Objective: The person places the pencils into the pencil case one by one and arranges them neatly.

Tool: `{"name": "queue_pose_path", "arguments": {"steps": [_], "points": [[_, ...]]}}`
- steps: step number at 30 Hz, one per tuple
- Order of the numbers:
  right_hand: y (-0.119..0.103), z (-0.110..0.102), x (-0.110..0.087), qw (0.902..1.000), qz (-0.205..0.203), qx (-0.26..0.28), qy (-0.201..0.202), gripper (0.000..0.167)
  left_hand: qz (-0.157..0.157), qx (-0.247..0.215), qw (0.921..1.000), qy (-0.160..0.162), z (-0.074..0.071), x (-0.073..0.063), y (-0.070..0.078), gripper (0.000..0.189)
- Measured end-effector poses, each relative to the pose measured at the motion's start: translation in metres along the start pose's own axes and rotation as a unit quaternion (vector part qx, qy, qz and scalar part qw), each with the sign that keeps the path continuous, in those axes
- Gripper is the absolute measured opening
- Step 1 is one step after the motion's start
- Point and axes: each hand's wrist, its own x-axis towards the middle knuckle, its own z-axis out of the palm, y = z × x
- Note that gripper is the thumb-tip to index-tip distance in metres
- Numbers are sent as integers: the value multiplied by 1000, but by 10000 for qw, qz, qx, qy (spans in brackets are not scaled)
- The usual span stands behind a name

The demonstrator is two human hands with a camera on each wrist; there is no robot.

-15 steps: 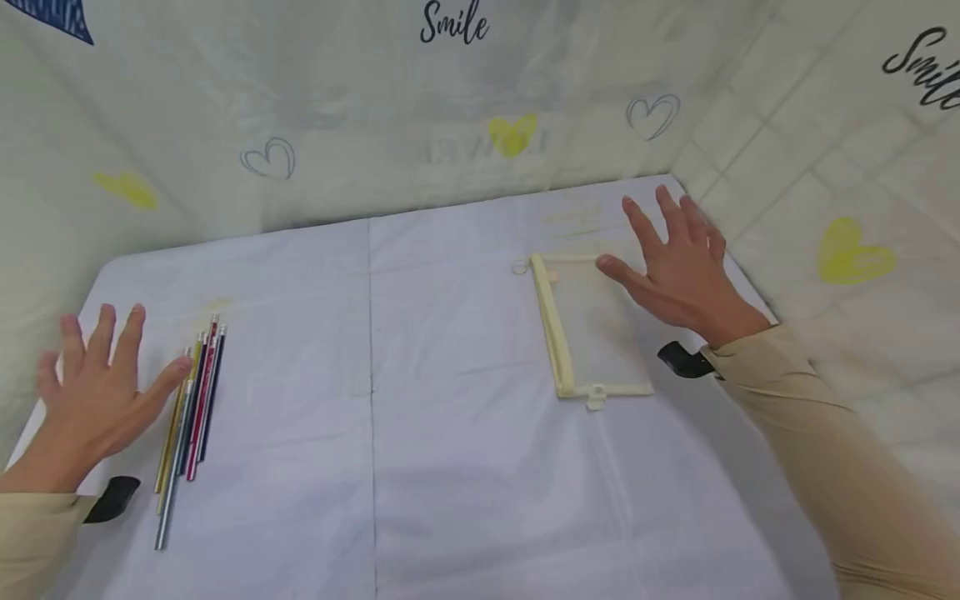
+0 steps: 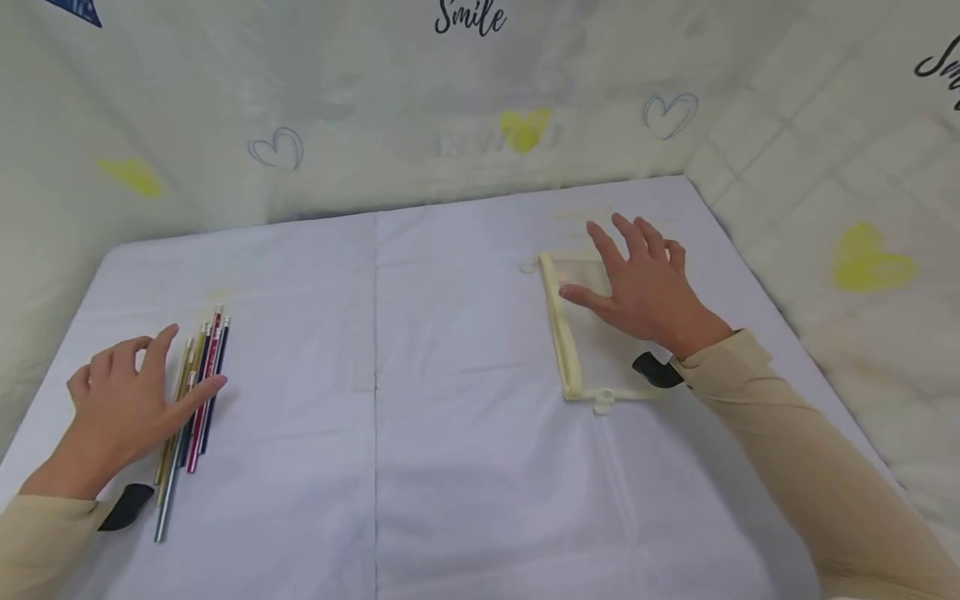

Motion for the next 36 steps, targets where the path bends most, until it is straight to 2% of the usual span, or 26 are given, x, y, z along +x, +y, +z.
{"name": "queue_pose_path", "arguments": {"steps": [6,9,12,15,18,24,31,36], "points": [[-10,2,-8,9996,-6,-263,-131,95,-3,-242,9997,-80,-1,2,-7,104],[-16,2,-12,9982,-85,-529,-261,95,131,-498,9973,-523,-3,5,-17,106],[-20,4,-15,9961,-232,-821,-208,90,185,-738,9912,-1088,-5,8,-24,109],[-22,9,-16,9949,-331,-953,-9,83,193,-840,9871,-1346,-5,9,-28,109],[-22,13,-17,9950,-325,-945,83,81,218,-818,9866,-1393,-5,11,-31,109],[-19,18,-17,9947,-432,-929,-16,74,169,-734,9850,-1552,-8,11,-34,107],[-19,20,-18,9905,-681,-1186,-117,66,-218,-616,9842,-1645,-12,10,-36,99],[-21,18,-18,9901,-707,-1141,-407,61,-472,-659,9819,-1711,-17,9,-32,95]]}}
